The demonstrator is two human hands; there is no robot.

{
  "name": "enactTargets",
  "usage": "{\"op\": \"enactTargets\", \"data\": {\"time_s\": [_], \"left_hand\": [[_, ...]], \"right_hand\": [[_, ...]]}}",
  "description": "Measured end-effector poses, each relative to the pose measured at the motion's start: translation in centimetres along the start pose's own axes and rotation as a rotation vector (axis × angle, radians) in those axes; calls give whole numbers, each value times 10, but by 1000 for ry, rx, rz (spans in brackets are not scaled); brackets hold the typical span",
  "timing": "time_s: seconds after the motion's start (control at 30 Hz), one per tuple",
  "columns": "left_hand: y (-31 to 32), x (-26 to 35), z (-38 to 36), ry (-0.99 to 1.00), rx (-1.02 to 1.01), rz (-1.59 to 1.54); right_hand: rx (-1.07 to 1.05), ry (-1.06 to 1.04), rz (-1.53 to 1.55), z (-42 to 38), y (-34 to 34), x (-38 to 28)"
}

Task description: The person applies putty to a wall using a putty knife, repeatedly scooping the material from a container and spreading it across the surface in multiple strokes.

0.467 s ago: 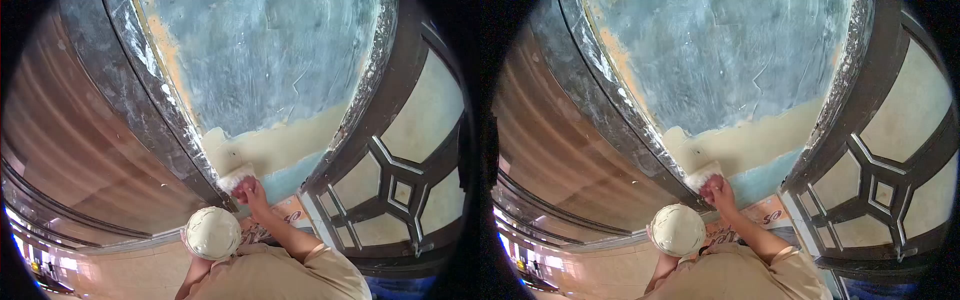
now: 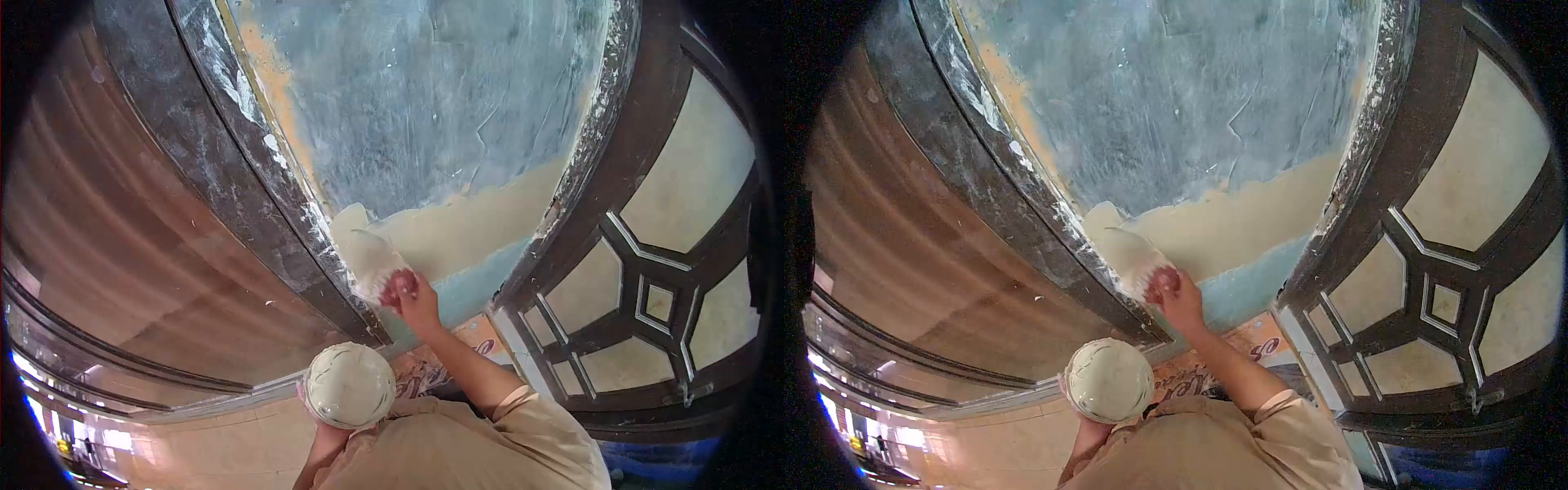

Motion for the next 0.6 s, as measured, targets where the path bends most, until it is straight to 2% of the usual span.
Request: {"op": "enactTargets", "data": {"time_s": [0.03,0.1,0.17,0.23,0.3,0.37,0.4,0.5,0.57,0.6], "left_hand": [[0,0,0,2,15,-10],[-1,1,0,9,44,-28],[-1,2,4,20,68,-46],[-2,-1,0,14,99,-61],[-2,-3,0,7,119,-73],[0,-6,2,2,135,-85],[0,-7,2,1,145,-92],[-17,-21,-1,-2,213,-60],[-25,-23,0,0,260,-14],[-36,-25,-13,4,249,-19]], "right_hand": [[-31,357,173,-18,-4,44],[-18,399,105,-43,-23,77],[-4,433,40,-43,-27,74],[-79,263,66,-31,-16,41],[-87,222,91,-11,-4,2],[-132,-31,2,6,5,-44],[-127,-32,0,11,5,-43],[-25,74,30,19,-9,2],[79,403,416,-1,-34,87],[22,423,324,-12,-51,123]]}}
Point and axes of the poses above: each hand's wrist, its own z-axis towards the middle knuckle, its own y-axis out of the palm, x = y × z, the point moved 10 cm from there along z, towards the middle knuckle, and after that the axes turned 8 degrees about x, right-handed, at the moved point
